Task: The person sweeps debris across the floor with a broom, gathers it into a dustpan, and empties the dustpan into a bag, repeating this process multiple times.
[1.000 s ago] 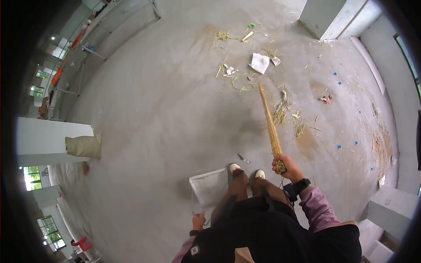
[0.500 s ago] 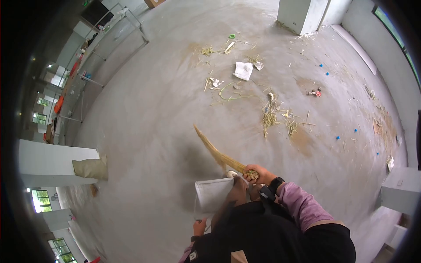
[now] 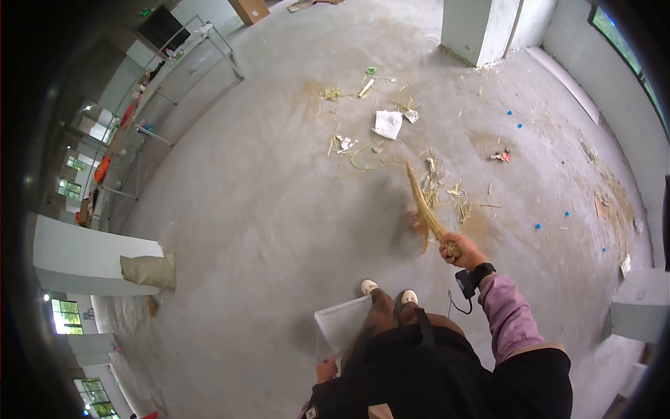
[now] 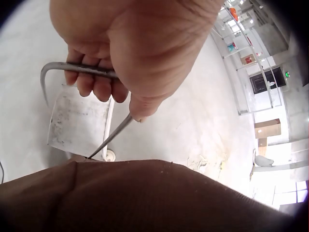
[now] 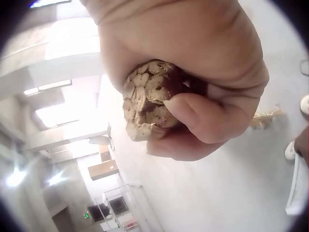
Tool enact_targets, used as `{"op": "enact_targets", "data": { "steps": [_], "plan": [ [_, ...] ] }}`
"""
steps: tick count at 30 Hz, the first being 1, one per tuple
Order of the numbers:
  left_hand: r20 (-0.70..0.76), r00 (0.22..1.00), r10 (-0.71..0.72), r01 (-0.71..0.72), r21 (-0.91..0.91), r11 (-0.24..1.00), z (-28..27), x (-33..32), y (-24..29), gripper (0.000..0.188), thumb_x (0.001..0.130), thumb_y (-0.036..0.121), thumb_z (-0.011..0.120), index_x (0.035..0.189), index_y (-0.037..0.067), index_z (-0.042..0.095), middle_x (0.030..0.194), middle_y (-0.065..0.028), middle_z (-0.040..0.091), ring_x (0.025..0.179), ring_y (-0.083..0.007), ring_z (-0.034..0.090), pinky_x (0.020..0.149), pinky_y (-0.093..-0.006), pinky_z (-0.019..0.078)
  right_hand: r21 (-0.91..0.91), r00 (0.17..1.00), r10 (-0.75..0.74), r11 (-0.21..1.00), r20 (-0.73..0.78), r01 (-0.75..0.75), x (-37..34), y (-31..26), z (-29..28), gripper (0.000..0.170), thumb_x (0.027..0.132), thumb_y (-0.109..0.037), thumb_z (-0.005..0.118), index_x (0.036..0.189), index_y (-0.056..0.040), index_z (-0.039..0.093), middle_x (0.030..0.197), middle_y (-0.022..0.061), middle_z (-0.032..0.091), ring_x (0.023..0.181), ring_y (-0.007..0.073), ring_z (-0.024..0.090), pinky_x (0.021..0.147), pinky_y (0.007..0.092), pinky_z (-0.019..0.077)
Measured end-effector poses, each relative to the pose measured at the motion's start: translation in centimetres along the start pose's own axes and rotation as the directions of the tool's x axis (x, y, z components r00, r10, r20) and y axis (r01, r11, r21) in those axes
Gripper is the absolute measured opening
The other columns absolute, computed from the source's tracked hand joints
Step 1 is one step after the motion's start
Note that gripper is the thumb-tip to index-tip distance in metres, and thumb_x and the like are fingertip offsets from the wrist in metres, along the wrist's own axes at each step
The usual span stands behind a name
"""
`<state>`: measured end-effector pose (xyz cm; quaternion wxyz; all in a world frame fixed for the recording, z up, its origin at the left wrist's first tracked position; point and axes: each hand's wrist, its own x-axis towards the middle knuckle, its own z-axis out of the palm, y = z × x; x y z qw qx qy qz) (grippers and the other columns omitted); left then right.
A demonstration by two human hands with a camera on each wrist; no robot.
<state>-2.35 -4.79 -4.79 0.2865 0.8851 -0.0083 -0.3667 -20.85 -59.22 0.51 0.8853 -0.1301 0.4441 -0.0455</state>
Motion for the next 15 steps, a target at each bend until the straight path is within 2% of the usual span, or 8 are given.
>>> {"op": "enact_targets", "data": {
  "steps": [3, 4, 6, 8, 10, 13, 14, 15],
  "plan": [
    [0.025, 0.997, 0.075, -0.075, 0.001, 0.997, 0.6, 0.4, -2.1, 0.041, 0.075, 0.035, 0.061, 0.064, -0.004, 0.054, 0.057, -0.0085, 0.054, 0.049, -0.0174, 0.054, 0.046, -0.0307, 0.0424, -0.108, 0.997, -0.053, 0.993, -0.056, 0.047, -0.3, 2.0, 1.9, 0.017, 0.078, -0.018, 0.055, 0.084, -0.0064, 0.044, 0.065, 0.0076, 0.052, 0.049, 0.0179, 0.052, 0.033, 0.0235, 0.0355],
    [0.042, 0.998, 0.048, -0.047, -0.022, 0.999, 0.8, 0.3, -2.4, 0.04, 0.075, 0.034, 0.061, 0.065, -0.004, 0.054, 0.058, -0.0085, 0.055, 0.051, -0.0179, 0.055, 0.048, -0.0317, 0.0429, -0.131, 0.997, -0.032, 0.991, -0.064, 0.024, -0.5, 2.8, 2.3, 0.017, 0.078, -0.018, 0.054, 0.086, -0.0076, 0.044, 0.066, 0.0081, 0.053, 0.05, 0.019, 0.054, 0.034, 0.0248, 0.0365],
    [0.077, 0.989, 0.125, -0.134, 0.119, 0.984, 1.1, 0.4, -2.6, 0.036, 0.076, 0.031, 0.06, 0.068, -0.003, 0.054, 0.06, -0.0093, 0.056, 0.055, -0.0199, 0.056, 0.051, -0.0339, 0.0439, -0.104, 1.0, 0.004, 0.995, 0.013, -0.002, -1.7, 3.7, 3.0, 0.017, 0.079, -0.018, 0.054, 0.088, -0.0085, 0.043, 0.066, 0.0066, 0.052, 0.05, 0.0171, 0.052, 0.034, 0.0237, 0.0356],
    [0.152, 0.939, 0.31, -0.345, 0.429, 0.835, 0.6, 0.5, -3.2, 0.028, 0.076, 0.027, 0.059, 0.073, -0.001, 0.054, 0.064, -0.011, 0.058, 0.06, -0.023, 0.058, 0.055, -0.036, 0.0449, -0.02, 0.989, 0.076, 0.997, 0.124, -0.074, -2.0, 4.4, 3.7, 0.017, 0.079, -0.017, 0.053, 0.089, -0.009, 0.042, 0.067, 0.005, 0.051, 0.05, 0.0149, 0.05, 0.035, 0.0225, 0.0345],
    [0.13, 0.965, 0.226, -0.257, 0.331, 0.908, 0.9, 1.2, -3.3, 0.021, 0.074, 0.022, 0.06, 0.076, 0.002, 0.054, 0.068, -0.0127, 0.059, 0.063, -0.0265, 0.059, 0.058, -0.0374, 0.0447, 0.103, 0.948, 0.165, 0.974, 0.273, -0.2, -1.4, 4.9, 4.3, 0.017, 0.079, -0.017, 0.053, 0.089, -0.009, 0.041, 0.069, 0.003, 0.05, 0.051, 0.0123, 0.048, 0.036, 0.0213, 0.0331],
    [0.173, 0.978, 0.119, -0.159, 0.242, 0.957, 0.7, 1.8, -3.1, 0.017, 0.075, 0.021, 0.059, 0.079, 0.005, 0.053, 0.07, -0.0141, 0.059, 0.065, -0.0291, 0.059, 0.06, -0.0379, 0.044, 0.285, 0.887, 0.282, 0.873, 0.365, -0.395, 1.7, 5.9, 5.1, 0.018, 0.078, -0.017, 0.053, 0.088, -0.0079, 0.042, 0.067, 0.0021, 0.048, 0.052, 0.0114, 0.048, 0.035, 0.0213, 0.0321],
    [0.193, 0.974, 0.121, -0.171, 0.267, 0.949, 0.5, 1.8, -2.9, 0.018, 0.076, 0.022, 0.057, 0.08, 0.005, 0.054, 0.071, -0.0142, 0.059, 0.066, -0.029, 0.059, 0.06, -0.0377, 0.0439, 0.313, 0.857, 0.28, 0.845, 0.431, -0.434, 2.4, 6.2, 5.2, 0.02, 0.079, -0.018, 0.052, 0.09, -0.0072, 0.04, 0.07, 0.0005, 0.046, 0.054, 0.0093, 0.046, 0.038, 0.0197, 0.0315],
    [0.213, 0.969, 0.123, -0.183, 0.29, 0.939, 0.3, 1.6, -2.6, 0.018, 0.078, 0.023, 0.056, 0.081, 0.005, 0.054, 0.071, -0.0144, 0.059, 0.066, -0.029, 0.059, 0.061, -0.0376, 0.0438, 0.366, 0.855, 0.283, 0.812, 0.435, -0.455, 2.6, 6.2, 5.4, 0.021, 0.078, -0.018, 0.053, 0.09, -0.0065, 0.04, 0.07, 0.0003, 0.046, 0.054, 0.009, 0.046, 0.039, 0.0198, 0.0313]
  ]
}}
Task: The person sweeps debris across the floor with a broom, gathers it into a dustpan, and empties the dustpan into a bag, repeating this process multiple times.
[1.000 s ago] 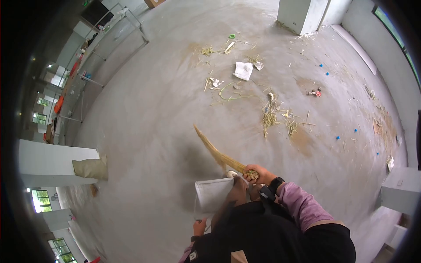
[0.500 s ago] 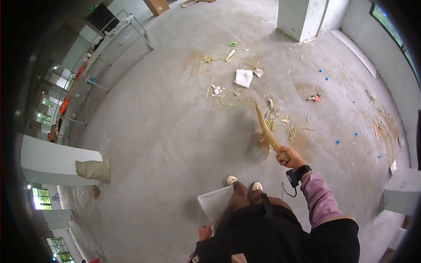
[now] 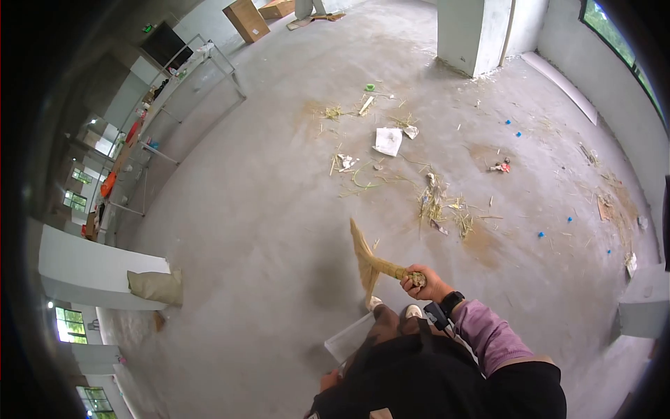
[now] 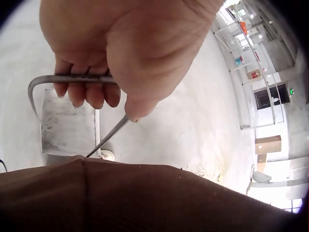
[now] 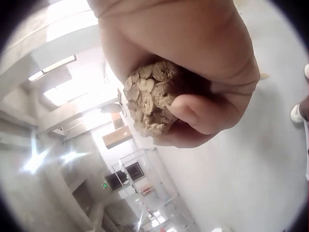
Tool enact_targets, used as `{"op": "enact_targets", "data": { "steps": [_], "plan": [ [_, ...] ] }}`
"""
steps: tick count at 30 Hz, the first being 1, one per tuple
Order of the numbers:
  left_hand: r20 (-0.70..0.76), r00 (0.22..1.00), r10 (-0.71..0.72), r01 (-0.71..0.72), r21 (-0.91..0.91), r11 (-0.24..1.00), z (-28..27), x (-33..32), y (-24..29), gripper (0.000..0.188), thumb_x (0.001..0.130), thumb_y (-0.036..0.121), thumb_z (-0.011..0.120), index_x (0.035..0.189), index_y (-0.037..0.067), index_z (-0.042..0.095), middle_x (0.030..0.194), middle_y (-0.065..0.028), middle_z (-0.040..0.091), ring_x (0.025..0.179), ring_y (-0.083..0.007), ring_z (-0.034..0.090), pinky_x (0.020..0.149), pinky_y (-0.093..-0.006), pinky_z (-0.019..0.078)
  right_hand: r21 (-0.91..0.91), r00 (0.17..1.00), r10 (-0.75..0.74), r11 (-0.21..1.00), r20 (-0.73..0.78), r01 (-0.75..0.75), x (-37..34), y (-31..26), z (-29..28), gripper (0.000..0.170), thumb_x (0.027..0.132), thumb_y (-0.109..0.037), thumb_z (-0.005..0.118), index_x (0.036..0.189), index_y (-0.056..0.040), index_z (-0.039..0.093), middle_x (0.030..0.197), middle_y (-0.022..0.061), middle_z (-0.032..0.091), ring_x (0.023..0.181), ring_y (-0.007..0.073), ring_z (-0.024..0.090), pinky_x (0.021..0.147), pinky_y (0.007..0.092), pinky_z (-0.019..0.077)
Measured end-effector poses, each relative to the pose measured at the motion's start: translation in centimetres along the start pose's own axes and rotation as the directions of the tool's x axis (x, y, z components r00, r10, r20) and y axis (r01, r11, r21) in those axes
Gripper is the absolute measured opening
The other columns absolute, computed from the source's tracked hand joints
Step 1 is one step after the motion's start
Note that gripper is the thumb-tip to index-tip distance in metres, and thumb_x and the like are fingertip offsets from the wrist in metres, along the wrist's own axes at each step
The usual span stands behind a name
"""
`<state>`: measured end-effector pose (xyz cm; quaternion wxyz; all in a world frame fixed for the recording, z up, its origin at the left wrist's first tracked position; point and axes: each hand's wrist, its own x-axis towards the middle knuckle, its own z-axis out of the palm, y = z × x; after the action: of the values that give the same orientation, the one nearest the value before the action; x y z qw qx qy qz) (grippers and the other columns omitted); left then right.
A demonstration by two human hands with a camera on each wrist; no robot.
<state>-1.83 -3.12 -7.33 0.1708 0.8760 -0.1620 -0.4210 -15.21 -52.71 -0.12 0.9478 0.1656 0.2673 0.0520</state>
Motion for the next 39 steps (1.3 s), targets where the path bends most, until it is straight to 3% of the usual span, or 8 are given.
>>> {"op": "enact_targets", "data": {
  "steps": [2, 8, 12, 14, 17, 30, 33, 39],
  "plan": [
    [0.014, 0.997, 0.076, -0.077, 0.153, 0.985, -1.1, -1.1, 1.7, 0.023, 0.081, 0.027, 0.052, 0.083, 0.004, 0.056, 0.072, -0.0143, 0.06, 0.068, -0.0279, 0.059, 0.063, -0.0371, 0.0437, 0.126, 1.0, 0.011, 0.992, 0.005, -0.012, 0.3, -0.1, -0.3, 0.022, 0.078, -0.018, 0.053, 0.091, -0.0052, 0.041, 0.07, -0.0002, 0.045, 0.055, 0.0084, 0.045, 0.039, 0.02, 0.0309],
    [0.05, 0.94, -0.337, 0.341, -0.172, 0.924, -1.5, 0.1, 1.2, 0.031, 0.083, 0.033, 0.048, 0.093, 0.005, 0.06, 0.076, -0.0151, 0.061, 0.073, -0.0283, 0.06, 0.067, -0.0363, 0.0443, 0.256, 0.996, -0.073, 0.965, 0.055, 0.057, -3.8, -2.5, -2.7, 0.024, 0.076, -0.018, 0.054, 0.09, -0.0041, 0.041, 0.07, -0.0005, 0.045, 0.055, 0.0078, 0.047, 0.039, 0.0197, 0.0302],
    [0.023, 0.977, -0.212, 0.212, 0.006, 0.977, -3.9, -0.1, 4.6, 0.033, 0.082, 0.035, 0.049, 0.088, 0.005, 0.061, 0.075, -0.0152, 0.062, 0.075, -0.0293, 0.061, 0.067, -0.0368, 0.0446, 0.143, 0.975, -0.203, 0.966, -0.089, 0.214, -4.7, -3.4, -0.2, 0.023, 0.075, -0.02, 0.054, 0.088, -0.0051, 0.042, 0.07, 0.0002, 0.047, 0.053, 0.0091, 0.048, 0.038, 0.0197, 0.0306],
    [0.05, 0.978, -0.201, 0.207, -0.251, 0.946, -4.0, 1.8, 2.3, 0.036, 0.082, 0.038, 0.05, 0.084, 0.004, 0.062, 0.074, -0.0155, 0.062, 0.075, -0.0302, 0.061, 0.067, -0.0378, 0.045, 0.014, 0.955, -0.258, 0.965, -0.148, 0.263, -3.4, -3.9, 1.8, 0.021, 0.075, -0.02, 0.054, 0.086, -0.0058, 0.043, 0.069, 0.0006, 0.048, 0.053, 0.0098, 0.048, 0.037, 0.0198, 0.0315],
    [-0.043, 0.976, 0.214, -0.218, -0.205, 0.954, -5.3, 2.5, 1.6, 0.039, 0.081, 0.041, 0.051, 0.075, 0.003, 0.062, 0.069, -0.0146, 0.061, 0.067, -0.0273, 0.061, 0.064, -0.0379, 0.0449, -0.159, 0.935, -0.266, 0.959, -0.236, 0.233, -0.2, -3.1, 4.8, 0.019, 0.075, -0.019, 0.054, 0.084, -0.0074, 0.042, 0.069, 0.0013, 0.048, 0.054, 0.0113, 0.049, 0.037, 0.0204, 0.0338],
    [0.138, 0.831, -0.539, 0.545, -0.403, 0.736, -14.0, 5.8, 7.3, 0.039, 0.075, 0.039, 0.064, 0.097, 0.007, 0.065, 0.087, -0.0111, 0.065, 0.084, -0.0221, 0.062, 0.076, -0.0309, 0.0463, -0.547, 0.987, 0.043, 0.828, -0.153, -0.121, 13.8, 4.9, 19.0, 0.016, 0.082, -0.016, 0.055, 0.088, -0.0072, 0.042, 0.072, 0.0067, 0.05, 0.058, 0.0147, 0.049, 0.04, 0.0229, 0.0366],
    [-0.02, 0.981, 0.195, -0.188, -0.375, 0.908, -9.3, 10.6, -3.8, 0.037, 0.077, 0.036, 0.061, 0.095, 0.003, 0.064, 0.082, -0.0111, 0.065, 0.079, -0.0236, 0.062, 0.073, -0.0321, 0.047, -0.609, 0.98, 0.178, 0.769, -0.085, -0.193, 21.3, 4.5, 15.5, 0.019, 0.082, -0.011, 0.054, 0.094, -0.0022, 0.043, 0.079, 0.0069, 0.05, 0.068, 0.0133, 0.051, 0.051, 0.0221, 0.0423],
    [0.013, 0.989, -0.149, 0.143, -0.37, 0.918, -15.6, 18.4, 0.2, 0.037, 0.077, 0.036, 0.061, 0.095, 0.004, 0.063, 0.085, -0.0127, 0.064, 0.08, -0.0257, 0.061, 0.073, -0.0345, 0.0468, -0.718, 0.975, 0.197, 0.663, -0.106, -0.212, 37.3, 3.6, 14.0, 0.019, 0.083, -0.013, 0.052, 0.093, 0.0, 0.043, 0.075, 0.0074, 0.05, 0.064, 0.0154, 0.052, 0.049, 0.0253, 0.043]
  ]
}}
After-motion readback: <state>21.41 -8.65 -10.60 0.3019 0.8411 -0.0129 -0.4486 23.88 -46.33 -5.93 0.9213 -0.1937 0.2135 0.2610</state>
